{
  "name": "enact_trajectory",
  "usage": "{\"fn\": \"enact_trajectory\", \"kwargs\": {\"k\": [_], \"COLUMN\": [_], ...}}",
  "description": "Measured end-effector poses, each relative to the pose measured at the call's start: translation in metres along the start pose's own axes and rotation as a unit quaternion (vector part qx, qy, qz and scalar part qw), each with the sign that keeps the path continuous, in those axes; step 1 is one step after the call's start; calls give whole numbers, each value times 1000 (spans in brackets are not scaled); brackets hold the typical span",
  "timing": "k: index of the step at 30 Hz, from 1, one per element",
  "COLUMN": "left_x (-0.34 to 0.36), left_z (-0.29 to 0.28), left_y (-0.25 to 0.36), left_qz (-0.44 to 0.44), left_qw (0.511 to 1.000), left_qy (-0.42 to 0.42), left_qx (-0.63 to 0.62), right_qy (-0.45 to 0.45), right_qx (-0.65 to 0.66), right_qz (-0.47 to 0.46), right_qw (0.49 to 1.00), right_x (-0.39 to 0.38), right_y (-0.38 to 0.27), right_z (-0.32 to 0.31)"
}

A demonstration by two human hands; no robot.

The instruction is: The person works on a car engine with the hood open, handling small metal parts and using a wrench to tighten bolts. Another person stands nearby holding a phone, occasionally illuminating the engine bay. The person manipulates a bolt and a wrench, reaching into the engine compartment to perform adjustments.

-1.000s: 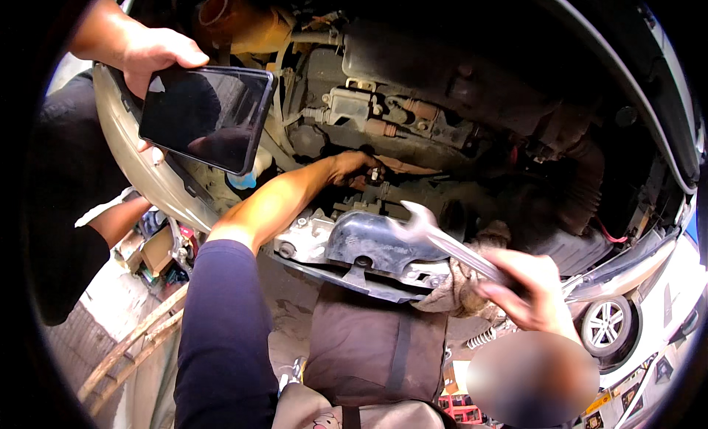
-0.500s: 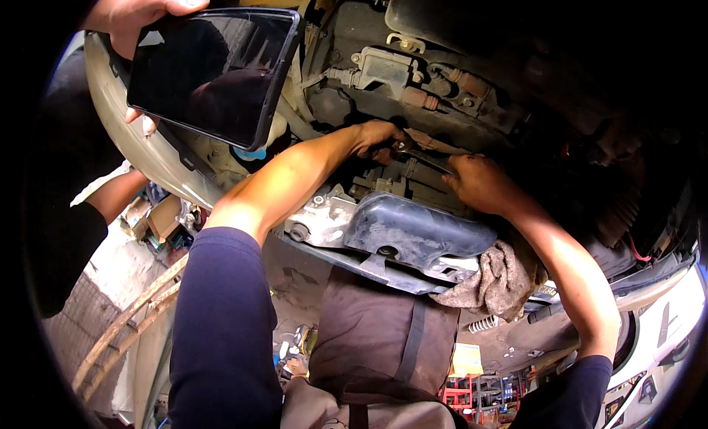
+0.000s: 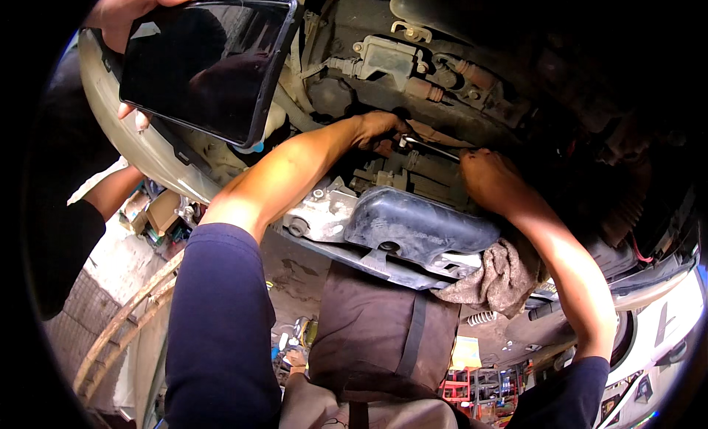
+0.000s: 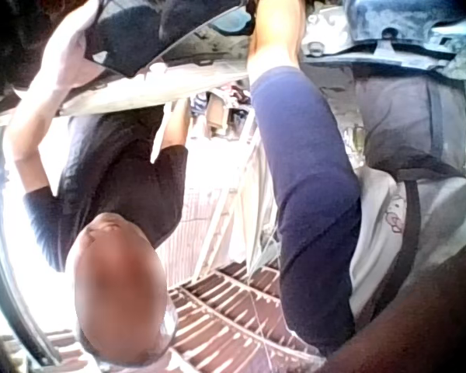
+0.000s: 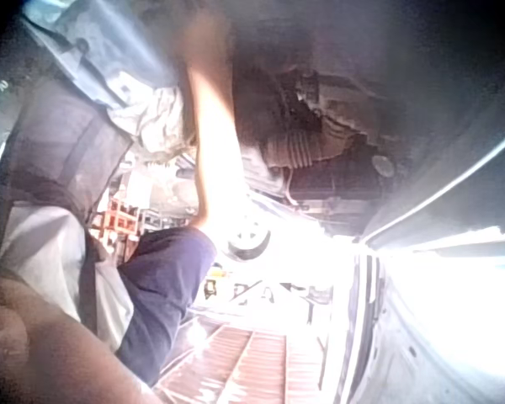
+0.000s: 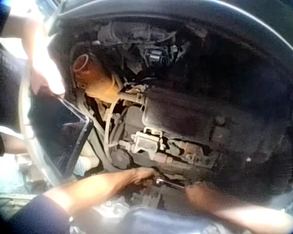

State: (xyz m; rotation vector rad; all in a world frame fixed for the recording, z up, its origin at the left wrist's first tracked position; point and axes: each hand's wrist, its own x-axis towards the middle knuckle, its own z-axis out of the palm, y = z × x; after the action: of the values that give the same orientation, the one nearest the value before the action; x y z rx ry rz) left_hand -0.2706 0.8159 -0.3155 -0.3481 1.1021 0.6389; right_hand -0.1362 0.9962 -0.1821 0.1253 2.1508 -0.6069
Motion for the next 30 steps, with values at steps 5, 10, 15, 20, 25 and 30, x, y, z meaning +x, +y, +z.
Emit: {"fn": "enact_trajectory", "kwargs": {"k": [5, 10, 15, 20, 25, 30], "left_x": [-12, -2, -9, 11, 47, 82], "left_z": [14, 2, 10, 4, -12, -27], "left_y": [3, 2, 6, -2, -20, -5], "left_qz": [7, 0, 9, 7, 12, -20], "left_qw": [999, 1000, 998, 998, 999, 941], "left_qy": [42, -24, 17, 35, 26, 28], "left_qx": [4, 3, 52, 60, -15, 336], "right_qy": [-31, -48, -49, -65, -72, -83], "right_qx": [-28, -5, 72, 157, 368, 507], "right_qz": [6, 21, 16, -39, 80, 169], "right_qw": [999, 999, 996, 985, 924, 841], "right_x": [-1, 2, 11, 32, 53, 66], "right_y": [-13, -23, -44, -39, -74, -89], "right_z": [-11, -15, -20, -15, -15, -13]}}
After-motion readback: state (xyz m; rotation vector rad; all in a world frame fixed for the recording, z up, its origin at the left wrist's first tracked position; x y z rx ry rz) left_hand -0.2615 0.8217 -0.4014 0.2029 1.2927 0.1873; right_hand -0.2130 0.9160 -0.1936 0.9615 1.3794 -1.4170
